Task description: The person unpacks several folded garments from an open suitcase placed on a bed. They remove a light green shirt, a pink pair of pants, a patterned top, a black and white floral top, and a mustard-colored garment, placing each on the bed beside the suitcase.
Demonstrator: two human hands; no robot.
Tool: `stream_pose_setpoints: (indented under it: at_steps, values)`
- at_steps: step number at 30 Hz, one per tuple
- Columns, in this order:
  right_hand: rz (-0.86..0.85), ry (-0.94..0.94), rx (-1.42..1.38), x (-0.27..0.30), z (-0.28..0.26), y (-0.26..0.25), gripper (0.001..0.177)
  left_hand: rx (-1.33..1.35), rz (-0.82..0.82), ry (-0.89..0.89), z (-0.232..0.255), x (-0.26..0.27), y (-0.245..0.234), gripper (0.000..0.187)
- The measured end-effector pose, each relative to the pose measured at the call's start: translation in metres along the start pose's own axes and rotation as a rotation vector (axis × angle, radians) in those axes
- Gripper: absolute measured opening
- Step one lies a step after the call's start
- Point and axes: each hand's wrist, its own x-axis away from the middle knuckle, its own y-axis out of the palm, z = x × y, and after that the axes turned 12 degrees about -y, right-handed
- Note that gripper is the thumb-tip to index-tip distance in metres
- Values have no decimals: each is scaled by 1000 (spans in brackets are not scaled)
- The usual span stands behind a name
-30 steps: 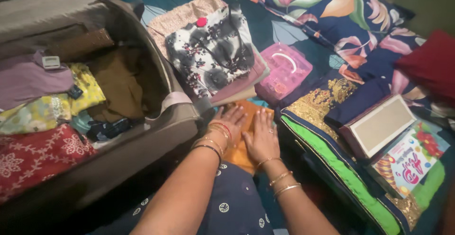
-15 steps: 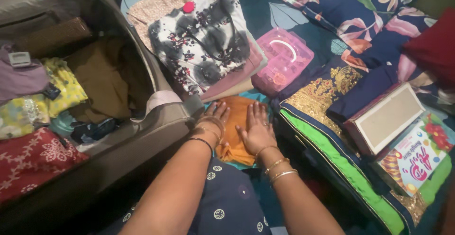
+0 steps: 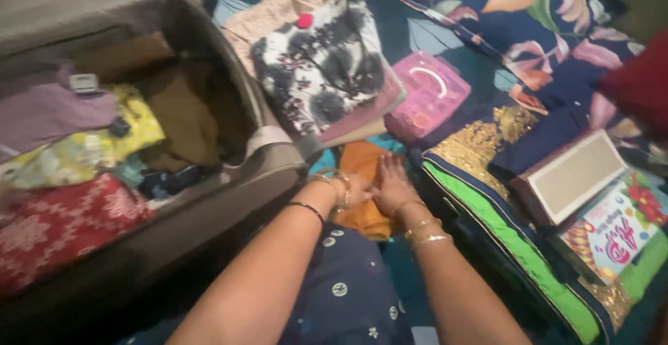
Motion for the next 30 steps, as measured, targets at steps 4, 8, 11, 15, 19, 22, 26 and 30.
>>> stream_pose_setpoints:
  at_steps: [4, 8, 11, 15, 19, 22, 26, 30]
  values:
    - [-161, 112, 152, 14, -7, 5, 80, 509, 178, 81, 40, 33, -26, 50]
    - [10, -111, 301, 20, -12, 2, 77, 278, 356, 179, 57, 101, -66, 53]
    - [218, 46, -238, 24, -16, -12, 48, 185, 551, 259, 52, 150, -103, 50]
    - [507, -18, -453, 21, -44, -50, 31, 475, 646, 134, 34, 212, -141, 44]
    - [712, -247, -531, 24, -114, -87, 44, 537, 836, 0, 8, 259, -175, 40]
    - [803, -468, -628, 32, -186, -106, 39, 470, 912, -70, -18, 293, -186, 41]
    - [788, -725, -592, 49, -271, -120, 33, 441, 785, -351, -60, 333, -190, 53]
    - [735, -914, -477, 54, -332, -114, 29, 236, 812, -439, -112, 376, -178, 57]
